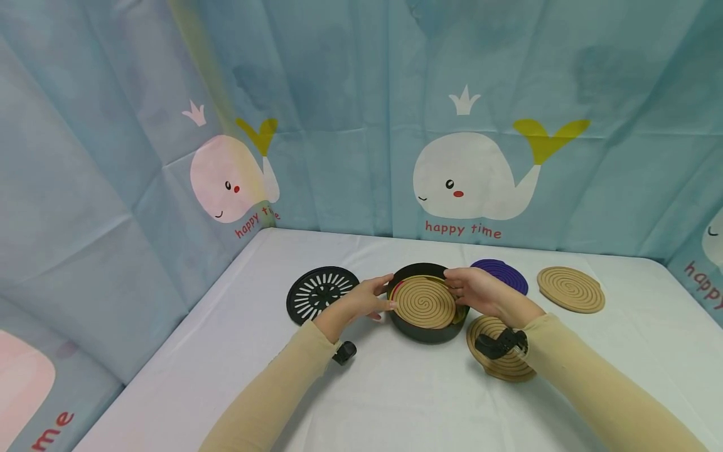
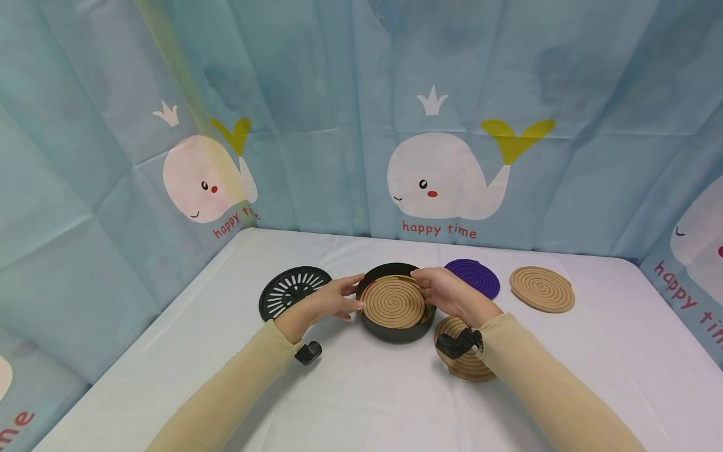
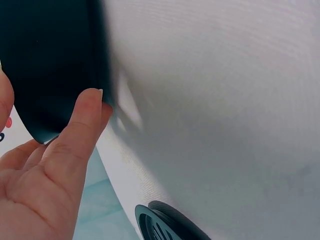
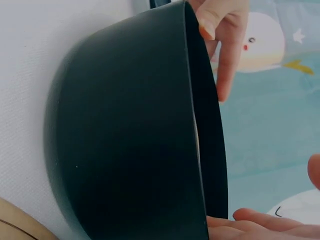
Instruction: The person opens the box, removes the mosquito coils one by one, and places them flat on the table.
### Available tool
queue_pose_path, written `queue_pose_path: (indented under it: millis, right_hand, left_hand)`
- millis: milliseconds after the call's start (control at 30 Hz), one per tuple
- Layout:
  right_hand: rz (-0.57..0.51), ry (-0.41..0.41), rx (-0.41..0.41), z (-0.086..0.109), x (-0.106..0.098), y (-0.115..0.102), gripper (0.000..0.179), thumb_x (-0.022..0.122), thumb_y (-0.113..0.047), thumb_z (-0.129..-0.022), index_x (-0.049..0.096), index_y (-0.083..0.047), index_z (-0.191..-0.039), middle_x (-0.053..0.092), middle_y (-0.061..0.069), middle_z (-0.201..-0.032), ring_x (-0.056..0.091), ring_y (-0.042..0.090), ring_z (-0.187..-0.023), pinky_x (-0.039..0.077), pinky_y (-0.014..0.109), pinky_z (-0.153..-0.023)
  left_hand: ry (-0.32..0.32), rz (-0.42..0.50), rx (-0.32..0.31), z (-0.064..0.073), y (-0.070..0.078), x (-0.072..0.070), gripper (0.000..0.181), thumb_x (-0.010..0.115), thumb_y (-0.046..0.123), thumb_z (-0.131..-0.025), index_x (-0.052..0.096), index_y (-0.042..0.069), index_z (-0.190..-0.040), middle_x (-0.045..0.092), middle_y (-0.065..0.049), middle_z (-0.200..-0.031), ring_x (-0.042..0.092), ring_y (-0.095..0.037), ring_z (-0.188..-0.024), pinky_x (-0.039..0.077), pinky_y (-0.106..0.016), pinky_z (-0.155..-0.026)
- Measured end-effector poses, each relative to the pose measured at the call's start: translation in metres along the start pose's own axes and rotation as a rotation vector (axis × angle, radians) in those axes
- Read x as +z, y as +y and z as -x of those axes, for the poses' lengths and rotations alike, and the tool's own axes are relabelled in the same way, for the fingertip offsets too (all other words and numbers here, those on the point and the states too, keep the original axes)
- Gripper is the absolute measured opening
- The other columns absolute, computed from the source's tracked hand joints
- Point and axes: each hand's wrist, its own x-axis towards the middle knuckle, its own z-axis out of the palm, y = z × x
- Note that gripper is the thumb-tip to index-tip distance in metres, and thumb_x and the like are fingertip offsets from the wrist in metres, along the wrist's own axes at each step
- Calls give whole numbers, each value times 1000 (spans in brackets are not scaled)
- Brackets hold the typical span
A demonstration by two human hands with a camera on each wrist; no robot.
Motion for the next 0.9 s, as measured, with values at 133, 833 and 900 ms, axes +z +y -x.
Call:
queue_pose_path:
  millis: [133,833,900]
  right_hand:
    - [10,-33,-8,0,-1,0,68,30,-18,-104,-13,11,-148,-10,38,-152,-7,51,-141,6,59,-114]
    - [-32,-98,10,9,-7,-5,70,31,-21,-105,-16,6,-149,-12,36,-153,-6,49,-142,11,61,-112]
    - [-32,-106,10,10,-7,-5,71,32,-22,-105,-16,6,-149,-11,36,-153,-6,49,-142,12,62,-112]
  left_hand:
    - [4,2,-3,1,1,0,72,67,6,-92,30,11,-154,34,-20,-152,46,-33,-130,55,-42,-83]
    - [13,-17,-4,0,-1,1,74,69,11,-91,31,13,-154,37,-18,-151,50,-30,-127,55,-39,-80]
    - [16,-17,-5,0,-1,1,73,70,11,-91,31,13,-154,37,-18,-151,49,-30,-127,55,-39,-80]
